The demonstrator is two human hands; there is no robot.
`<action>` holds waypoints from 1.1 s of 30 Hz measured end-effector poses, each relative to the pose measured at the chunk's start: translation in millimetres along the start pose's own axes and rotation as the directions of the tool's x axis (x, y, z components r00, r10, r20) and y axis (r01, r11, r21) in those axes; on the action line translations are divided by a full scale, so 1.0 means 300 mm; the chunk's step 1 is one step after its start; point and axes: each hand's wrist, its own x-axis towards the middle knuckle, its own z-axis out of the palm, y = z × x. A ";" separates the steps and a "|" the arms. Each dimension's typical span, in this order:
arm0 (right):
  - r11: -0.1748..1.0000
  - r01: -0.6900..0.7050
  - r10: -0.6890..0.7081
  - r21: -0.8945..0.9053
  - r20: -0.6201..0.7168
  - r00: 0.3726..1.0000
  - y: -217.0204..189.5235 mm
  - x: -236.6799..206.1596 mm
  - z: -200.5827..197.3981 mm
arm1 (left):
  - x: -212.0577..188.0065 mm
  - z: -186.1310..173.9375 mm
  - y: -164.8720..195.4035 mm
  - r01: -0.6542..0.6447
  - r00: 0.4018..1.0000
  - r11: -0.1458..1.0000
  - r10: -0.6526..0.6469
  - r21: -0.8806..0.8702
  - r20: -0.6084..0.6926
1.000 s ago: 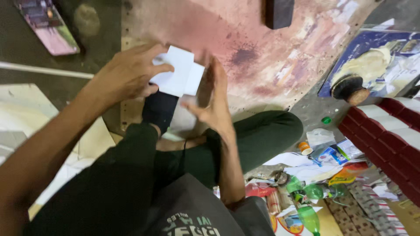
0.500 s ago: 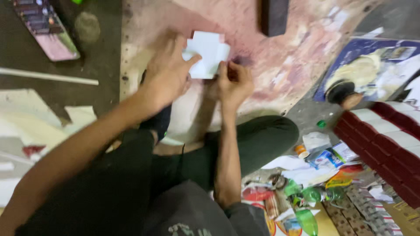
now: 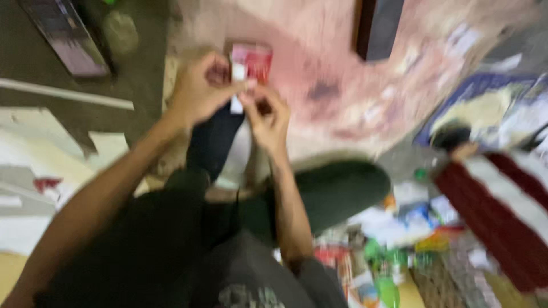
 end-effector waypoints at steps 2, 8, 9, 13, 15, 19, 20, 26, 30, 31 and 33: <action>0.987 0.091 -0.091 -0.132 0.004 0.996 0.004 0.006 0.016 | -0.001 -0.060 -0.027 0.091 0.996 0.994 -0.091 -0.057 0.003; 0.961 -0.162 0.155 0.225 0.052 0.987 -0.015 0.014 -0.028 | 0.036 -0.101 -0.012 0.074 0.959 0.953 0.012 -0.294 0.283; 0.985 -0.119 0.115 0.126 0.041 0.993 -0.023 0.013 -0.044 | 0.032 -0.078 0.000 0.012 0.964 0.980 0.041 -0.197 0.263; 0.933 -0.022 0.024 -0.360 0.003 1.000 -0.059 0.004 -0.110 | -0.004 0.047 0.050 -0.208 0.955 0.869 0.280 0.449 -0.100; 0.870 -0.036 0.029 -0.492 -0.021 0.999 -0.076 -0.005 -0.133 | -0.003 0.088 0.065 -0.023 0.997 0.954 0.044 0.300 -0.063; 0.801 0.087 -0.135 -0.592 -0.036 0.990 -0.102 -0.025 -0.148 | 0.051 0.174 0.075 -0.167 0.983 0.973 0.177 0.160 -0.051; 0.766 0.131 -0.196 -0.629 -0.035 0.980 -0.109 -0.029 -0.148 | 0.061 0.196 0.073 -0.196 0.973 0.963 0.214 0.183 -0.083; 0.730 0.100 -0.133 -0.676 0.003 0.991 -0.156 0.020 -0.181 | 0.076 0.249 0.080 -0.145 0.973 0.959 0.183 0.243 -0.142; 0.819 -0.106 0.341 -0.564 0.329 0.881 -0.291 0.193 -0.365 | 0.089 0.232 0.109 -0.131 0.983 0.955 0.160 0.265 -0.094; 0.756 0.016 0.265 -0.654 0.328 0.907 -0.362 0.202 -0.414 | 0.088 0.229 0.115 -0.096 0.990 0.961 0.120 0.261 -0.077; 0.757 0.222 -0.224 -0.615 0.075 0.972 -0.433 0.200 -0.438 | 0.087 0.228 0.121 -0.104 0.987 0.963 0.131 0.249 -0.095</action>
